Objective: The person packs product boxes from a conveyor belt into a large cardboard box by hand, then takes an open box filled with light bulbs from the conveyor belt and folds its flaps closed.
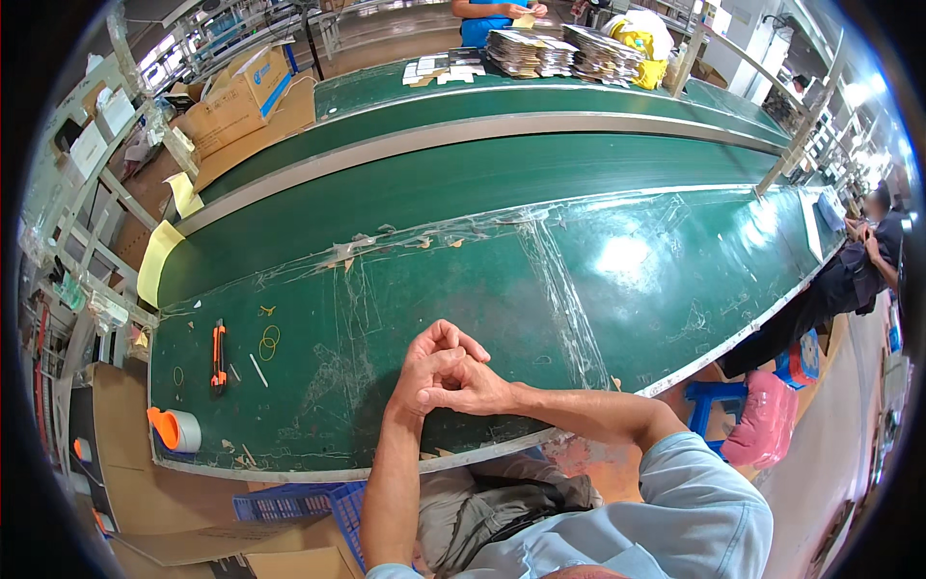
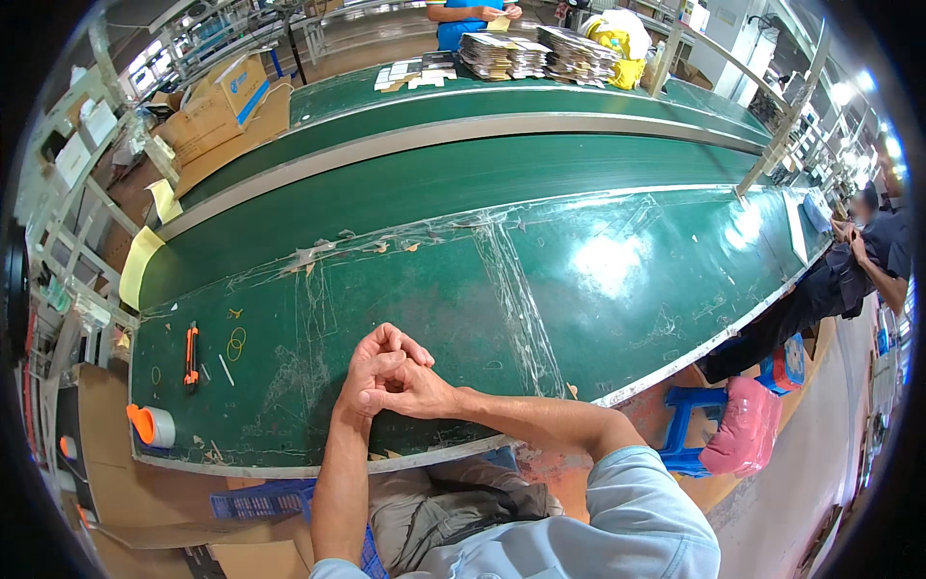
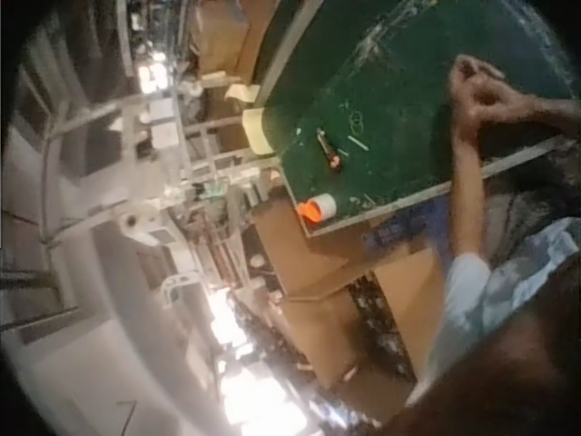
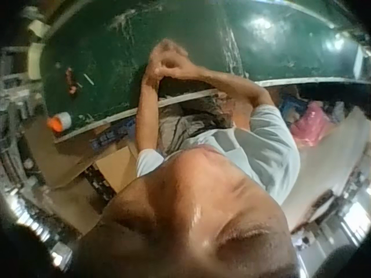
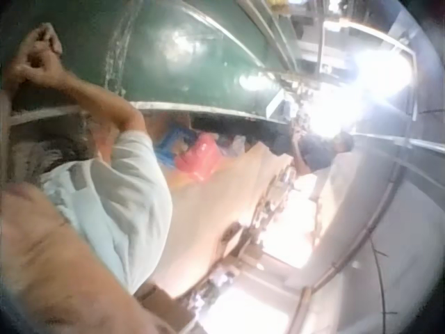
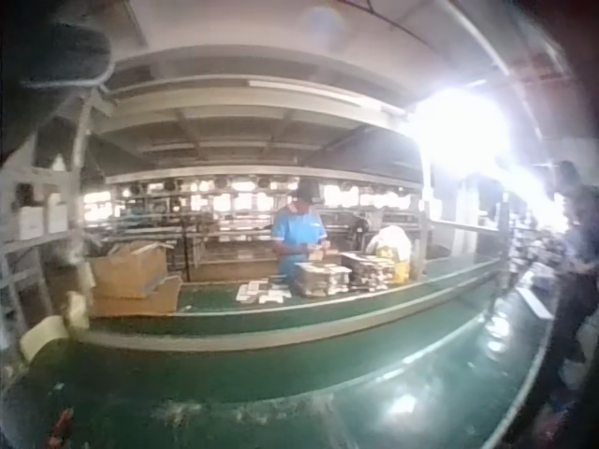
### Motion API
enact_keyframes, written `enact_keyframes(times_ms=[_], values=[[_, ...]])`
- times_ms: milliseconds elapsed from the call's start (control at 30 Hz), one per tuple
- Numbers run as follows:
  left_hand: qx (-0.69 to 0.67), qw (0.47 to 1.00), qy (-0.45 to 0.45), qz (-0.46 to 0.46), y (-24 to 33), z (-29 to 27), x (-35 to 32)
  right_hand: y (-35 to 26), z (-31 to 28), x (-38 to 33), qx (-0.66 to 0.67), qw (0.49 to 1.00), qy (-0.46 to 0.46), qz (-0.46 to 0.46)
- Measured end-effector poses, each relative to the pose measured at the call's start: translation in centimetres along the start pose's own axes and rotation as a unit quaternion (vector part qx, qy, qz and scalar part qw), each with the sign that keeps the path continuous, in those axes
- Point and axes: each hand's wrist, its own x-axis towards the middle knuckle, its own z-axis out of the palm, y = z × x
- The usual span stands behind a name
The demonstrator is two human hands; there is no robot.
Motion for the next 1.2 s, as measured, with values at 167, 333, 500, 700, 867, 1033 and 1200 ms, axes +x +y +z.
enact_keyframes(times_ms=[167, 333, 500, 700, 867, 1033, 1200], values=[[-0.01, 1.0, -0.009, 0.005, -0.1, 0.0, 0.1, 0.2, 0.1, 0.0, 0.002, 1.0, -0.002, -0.004], [-0.011, 1.0, -0.007, 0.001, 0.2, 0.0, -0.2, -0.3, 0.0, 0.0, 0.004, 1.0, -0.009, 0.007], [-0.002, 1.0, 0.0, 0.001, 0.2, 0.3, -0.1, -0.8, 0.0, 0.0, 0.014, 1.0, -0.011, 0.011], [0.001, 1.0, -0.001, 0.005, 0.2, 0.3, -0.2, -0.6, -0.1, -0.1, 0.0, 1.0, -0.007, 0.004], [0.0, 1.0, -0.017, 0.012, 0.0, 0.0, -0.2, -0.3, 0.2, 0.1, -0.023, 1.0, -0.005, -0.014], [-0.02, 0.999, -0.02, 0.023, -0.2, -0.4, -0.2, -1.9, 0.0, -0.1, -0.056, 0.998, 0.001, -0.007], [-0.012, 1.0, -0.01, 0.004, -0.1, -0.2, -0.3, -0.9, 0.1, -0.2, -0.016, 1.0, -0.002, 0.006]])
